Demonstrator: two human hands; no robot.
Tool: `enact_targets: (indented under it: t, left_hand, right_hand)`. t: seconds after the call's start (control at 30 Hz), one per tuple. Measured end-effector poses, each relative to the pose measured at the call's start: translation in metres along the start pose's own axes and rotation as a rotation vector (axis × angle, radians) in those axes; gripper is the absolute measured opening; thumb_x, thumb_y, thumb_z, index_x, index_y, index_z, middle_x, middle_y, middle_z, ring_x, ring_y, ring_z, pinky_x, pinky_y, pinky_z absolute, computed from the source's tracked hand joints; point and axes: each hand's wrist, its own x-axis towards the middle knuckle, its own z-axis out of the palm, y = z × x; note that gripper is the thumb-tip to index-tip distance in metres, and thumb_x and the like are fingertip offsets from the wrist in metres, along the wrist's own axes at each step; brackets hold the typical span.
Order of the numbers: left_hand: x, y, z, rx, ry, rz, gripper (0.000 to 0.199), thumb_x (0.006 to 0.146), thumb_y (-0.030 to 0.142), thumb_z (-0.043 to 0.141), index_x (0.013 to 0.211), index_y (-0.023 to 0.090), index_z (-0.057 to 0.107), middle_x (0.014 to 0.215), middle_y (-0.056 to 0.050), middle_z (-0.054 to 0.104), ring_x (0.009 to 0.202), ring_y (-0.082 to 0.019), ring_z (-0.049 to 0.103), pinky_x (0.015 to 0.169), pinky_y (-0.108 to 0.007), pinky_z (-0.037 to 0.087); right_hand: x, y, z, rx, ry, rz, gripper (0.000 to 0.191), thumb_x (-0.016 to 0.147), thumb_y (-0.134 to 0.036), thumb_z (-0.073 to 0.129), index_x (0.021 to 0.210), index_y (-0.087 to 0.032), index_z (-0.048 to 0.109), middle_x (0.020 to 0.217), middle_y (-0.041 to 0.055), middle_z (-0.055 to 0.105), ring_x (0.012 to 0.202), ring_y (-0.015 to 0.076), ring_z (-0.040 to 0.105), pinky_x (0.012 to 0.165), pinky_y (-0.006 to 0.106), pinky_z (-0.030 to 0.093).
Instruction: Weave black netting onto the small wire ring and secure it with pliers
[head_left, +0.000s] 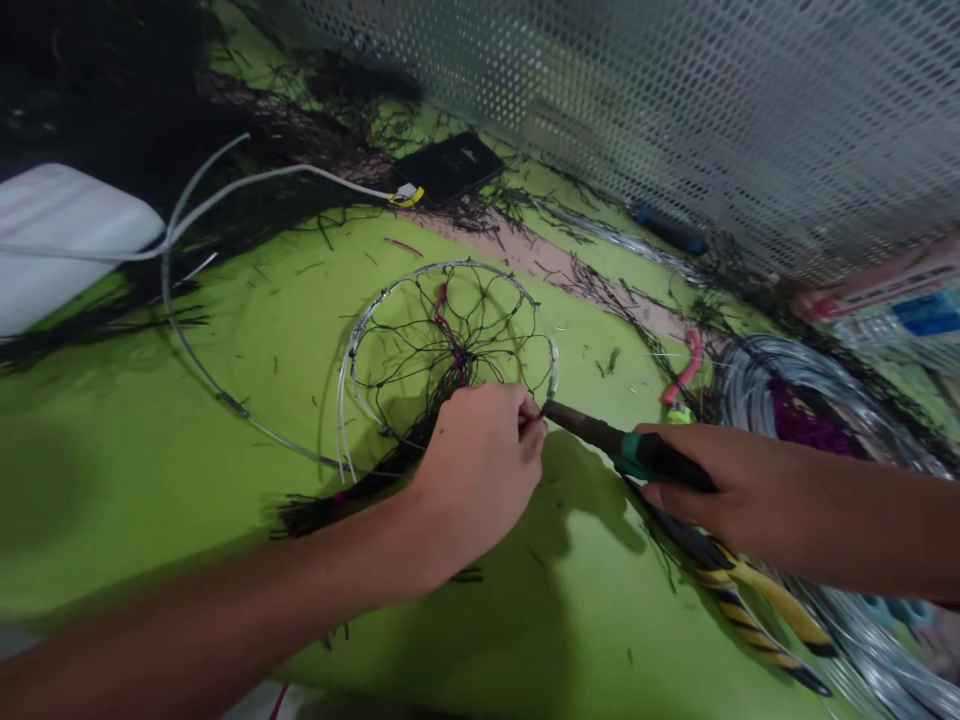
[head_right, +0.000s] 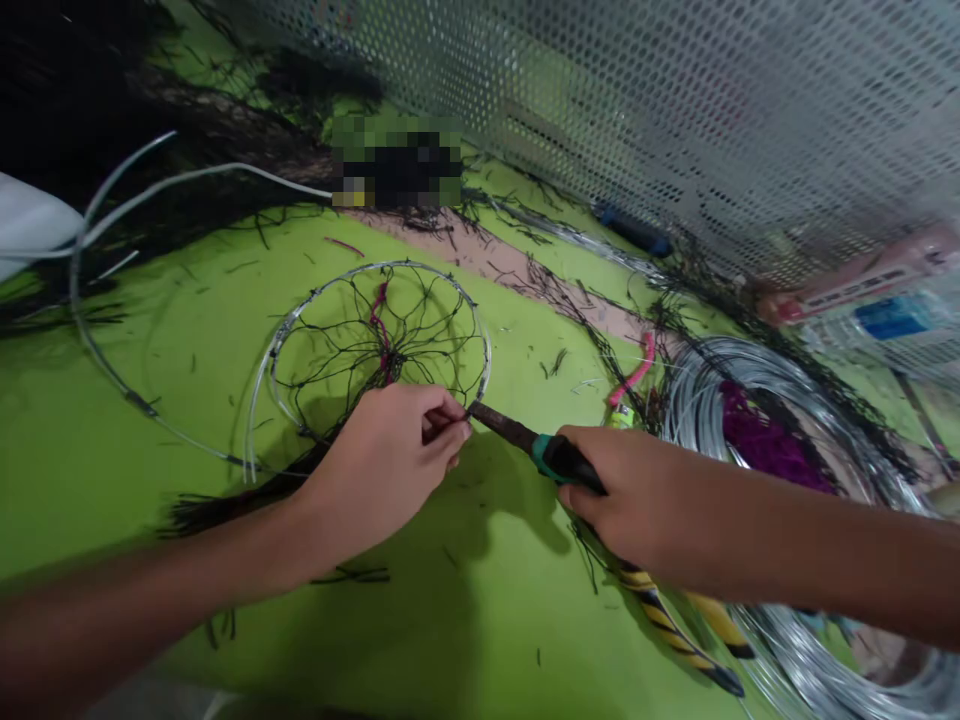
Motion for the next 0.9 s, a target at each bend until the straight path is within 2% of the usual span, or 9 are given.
enact_targets:
  t: [0.07,0.17,0.23,0.27,0.33,0.4,0.47,0.7,0.9]
  left_hand:
    - [-0.003,0.003,-0.003,0.024,0.005,0.029,0.017,0.087,0.015,0.061,0.071,0.018,0.065,0.066,-0.001,0.067,0.06,-0.016,0.06,0.057,-0.028,0.039]
    - [-0.015,0.013,-0.015,0.033,0.0,0.084,0.016,0.09,0.019,0.06,0.076,0.018,0.068,0.068,0.0,0.068,0.059,-0.014,0.059,0.056,-0.027,0.04]
    - [-0.025,0.022,-0.025,0.011,0.01,0.139,0.016,0.092,0.022,0.06,0.079,0.019,0.069,0.069,0.002,0.069,0.059,-0.013,0.059,0.053,-0.026,0.04]
    - [-0.03,0.027,-0.03,-0.008,0.023,0.171,0.016,0.093,0.023,0.06,0.08,0.02,0.069,0.07,0.003,0.069,0.059,-0.012,0.059,0.052,-0.025,0.039]
    - [-0.039,0.034,-0.037,-0.057,0.053,0.225,0.016,0.092,0.024,0.061,0.08,0.021,0.069,0.07,0.003,0.068,0.059,-0.011,0.059,0.051,-0.025,0.039]
    - [-0.044,0.038,-0.042,-0.1,0.086,0.257,0.015,0.092,0.024,0.061,0.08,0.021,0.069,0.069,0.004,0.067,0.058,-0.01,0.058,0.052,-0.023,0.04]
    - [-0.046,0.039,-0.044,-0.121,0.117,0.277,0.014,0.092,0.023,0.061,0.081,0.021,0.069,0.069,0.005,0.066,0.057,-0.008,0.056,0.052,-0.021,0.04]
    - [-0.053,0.035,-0.048,-0.126,0.153,0.331,0.015,0.093,0.022,0.058,0.081,0.022,0.067,0.07,0.004,0.063,0.061,-0.008,0.056,0.052,-0.018,0.04]
    - [-0.055,0.033,-0.052,-0.076,0.119,0.364,0.017,0.094,0.023,0.055,0.084,0.022,0.068,0.072,0.003,0.062,0.062,-0.009,0.058,0.053,-0.019,0.04]
  right_hand:
    - [-0.001,0.0,-0.005,-0.008,-0.045,-0.008,0.02,0.093,-0.037,0.051,0.081,-0.025,0.062,0.063,-0.0014,0.063,0.054,0.0157,0.06,0.046,0.024,0.043]
    - [-0.01,0.0,-0.017,-0.064,0.017,-0.095,0.023,0.096,-0.045,0.049,0.091,-0.027,0.063,0.074,0.0024,0.068,0.067,0.0205,0.067,0.055,0.027,0.048]
    - [-0.015,0.001,-0.022,-0.116,0.106,-0.221,0.017,0.094,-0.036,0.05,0.1,-0.026,0.063,0.088,0.0054,0.072,0.077,0.0236,0.071,0.058,0.029,0.052]
    - [-0.016,0.002,-0.024,-0.135,0.153,-0.293,0.02,0.091,-0.028,0.05,0.106,-0.026,0.062,0.096,0.0061,0.073,0.084,0.0249,0.073,0.061,0.03,0.054]
    - [-0.015,0.003,-0.023,-0.146,0.227,-0.397,0.04,0.082,-0.015,0.048,0.119,-0.027,0.058,0.107,0.0057,0.072,0.094,0.0258,0.073,0.07,0.032,0.059]
    - [-0.009,0.004,-0.02,-0.134,0.263,-0.42,0.056,0.078,-0.009,0.046,0.13,-0.028,0.05,0.114,0.005,0.07,0.101,0.0241,0.071,0.078,0.034,0.06]
    - [-0.001,0.002,-0.014,-0.113,0.288,-0.412,0.06,0.081,-0.008,0.046,0.137,-0.028,0.044,0.117,0.0055,0.067,0.102,0.0218,0.07,0.081,0.033,0.06]
    - [0.029,-0.012,-0.004,0.037,0.382,-0.546,0.066,0.074,-0.003,0.047,0.137,-0.023,0.043,0.124,0.0107,0.064,0.114,0.0237,0.064,0.096,0.039,0.056]
    - [0.055,-0.007,0.006,0.085,0.415,-0.694,0.075,0.07,-0.005,0.049,0.142,-0.022,0.04,0.135,0.015,0.057,0.13,0.0277,0.055,0.109,0.048,0.049]
